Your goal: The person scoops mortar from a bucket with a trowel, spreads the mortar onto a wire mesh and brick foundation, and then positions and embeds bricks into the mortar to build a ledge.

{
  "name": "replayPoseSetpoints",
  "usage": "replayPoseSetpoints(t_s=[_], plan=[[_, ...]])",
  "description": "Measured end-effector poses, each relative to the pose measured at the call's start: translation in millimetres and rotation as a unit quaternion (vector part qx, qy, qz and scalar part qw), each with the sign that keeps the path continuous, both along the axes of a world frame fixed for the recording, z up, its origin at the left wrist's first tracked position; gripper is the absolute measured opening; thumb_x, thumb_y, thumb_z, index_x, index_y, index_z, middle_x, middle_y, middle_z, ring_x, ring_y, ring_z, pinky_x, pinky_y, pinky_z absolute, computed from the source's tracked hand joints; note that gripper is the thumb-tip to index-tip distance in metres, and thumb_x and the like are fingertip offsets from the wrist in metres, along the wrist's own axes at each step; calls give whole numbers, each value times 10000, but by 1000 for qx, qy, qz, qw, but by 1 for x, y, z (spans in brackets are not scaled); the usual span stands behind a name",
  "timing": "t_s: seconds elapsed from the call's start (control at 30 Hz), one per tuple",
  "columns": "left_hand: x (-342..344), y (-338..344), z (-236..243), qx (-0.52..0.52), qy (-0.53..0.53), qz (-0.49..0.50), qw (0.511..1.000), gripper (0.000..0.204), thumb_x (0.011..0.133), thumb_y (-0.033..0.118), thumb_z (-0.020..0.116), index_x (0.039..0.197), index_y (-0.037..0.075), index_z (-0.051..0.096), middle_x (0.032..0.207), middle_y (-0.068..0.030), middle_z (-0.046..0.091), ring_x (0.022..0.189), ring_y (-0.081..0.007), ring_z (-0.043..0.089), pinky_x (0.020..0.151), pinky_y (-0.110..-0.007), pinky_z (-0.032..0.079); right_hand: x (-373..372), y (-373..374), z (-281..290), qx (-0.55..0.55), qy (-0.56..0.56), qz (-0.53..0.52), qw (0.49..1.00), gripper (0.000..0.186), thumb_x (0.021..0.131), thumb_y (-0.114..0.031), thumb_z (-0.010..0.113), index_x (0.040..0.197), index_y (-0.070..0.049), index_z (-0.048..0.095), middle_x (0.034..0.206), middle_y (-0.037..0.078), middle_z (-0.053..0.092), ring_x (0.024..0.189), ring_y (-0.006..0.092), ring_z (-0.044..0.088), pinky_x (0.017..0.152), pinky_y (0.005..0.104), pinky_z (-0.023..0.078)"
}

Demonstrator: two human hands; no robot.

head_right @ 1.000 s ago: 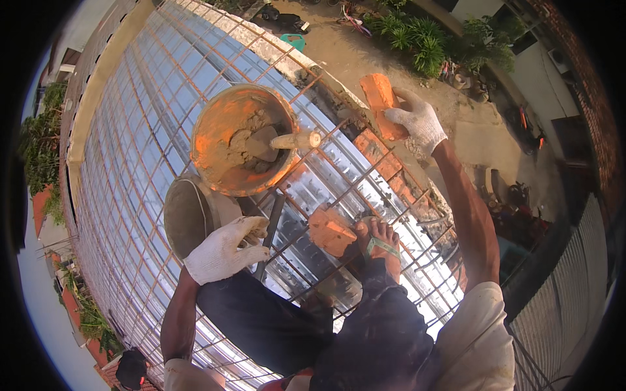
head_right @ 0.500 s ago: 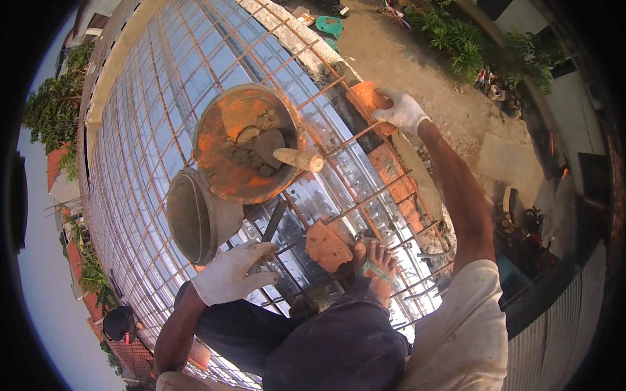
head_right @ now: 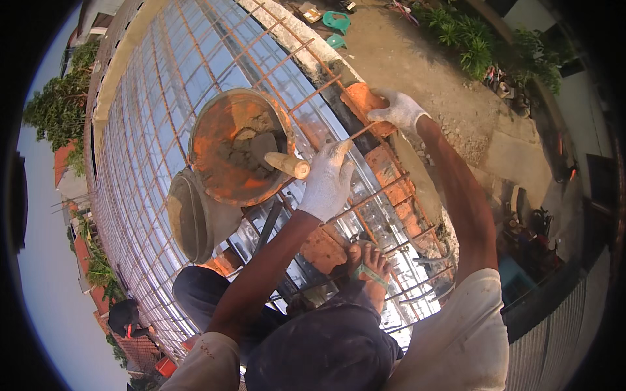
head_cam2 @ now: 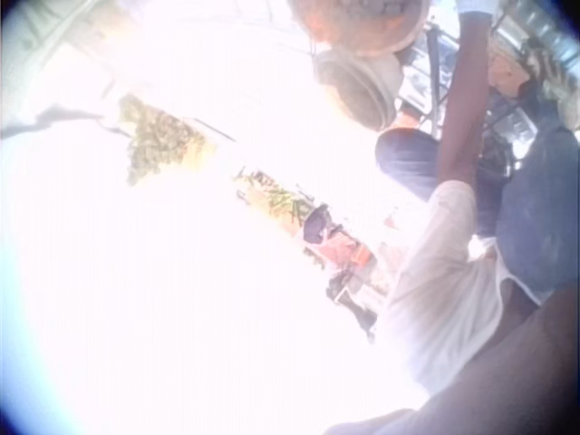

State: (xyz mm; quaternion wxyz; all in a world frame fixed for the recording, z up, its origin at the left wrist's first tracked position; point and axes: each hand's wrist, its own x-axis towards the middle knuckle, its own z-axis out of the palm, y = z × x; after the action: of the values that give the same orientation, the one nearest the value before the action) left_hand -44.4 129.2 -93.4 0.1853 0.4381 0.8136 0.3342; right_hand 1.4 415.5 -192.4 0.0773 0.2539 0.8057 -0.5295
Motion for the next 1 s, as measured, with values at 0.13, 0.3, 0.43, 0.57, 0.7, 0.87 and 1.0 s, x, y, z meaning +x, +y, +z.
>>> replayPoseSetpoints(t_s=[0.13,0.3,0.43,0.57,0.7,0.87,1.0], plan=[[-39,49,-61,88,-72,168,979,446,1063,161,624,1469,-11,562,1360,-210,634,1192,-359,647,1028,-467,517,-3,-9,0,-30,11,-24,999,847,865,-352,876,1579,-54,533,1464,179,667,1318,290,660,1130,397,508],[-75,94,-93,97,-447,264,849,638,1092,259,579,1633,-3,367,1510,-217,570,1268,-312,612,1054,-426,507,-1,-8,-9,-14,40,-21,999,810,884,-358,864,1572,-71,548,1430,165,697,1272,259,683,1103,380,526],[-78,104,-96,109,-520,205,822,715,1093,225,597,1717,100,271,1407,-96,585,1156,-209,604,975,-422,546,9,-4,-7,-66,47,-25,996,725,947,-287,803,1594,-98,534,1436,165,697,1258,256,689,1091,363,529],[-93,100,-109,57,-388,175,903,835,1043,284,660,1729,94,224,1571,-180,517,1343,-267,574,1108,-415,488,11,0,-3,-123,39,-7,992,644,998,-203,726,1606,-128,526,1462,158,689,1275,255,680,1099,362,518],[-99,106,-92,-72,-196,144,967,873,987,414,724,1696,83,335,1565,-273,544,1375,-327,590,1161,-422,465,14,-1,2,-35,42,13,998,642,993,-181,720,1605,-137,530,1453,148,699,1263,249,682,1094,368,519],[-112,111,-74,-107,-73,101,986,578,892,375,787,1276,-50,708,1358,-313,677,1283,-412,642,1070,-474,500,18,6,-14,-60,64,16,996,650,974,-187,734,1592,-122,545,1434,154,708,1258,252,687,1091,368,520],[-108,109,-75,-112,-65,103,986,662,925,346,762,1426,-61,616,1429,-322,637,1353,-409,613,1131,-458,479,15,3,-13,-24,36,-19,999,666,940,-210,771,1564,-95,569,1409,163,719,1236,262,705,1066,373,533]])
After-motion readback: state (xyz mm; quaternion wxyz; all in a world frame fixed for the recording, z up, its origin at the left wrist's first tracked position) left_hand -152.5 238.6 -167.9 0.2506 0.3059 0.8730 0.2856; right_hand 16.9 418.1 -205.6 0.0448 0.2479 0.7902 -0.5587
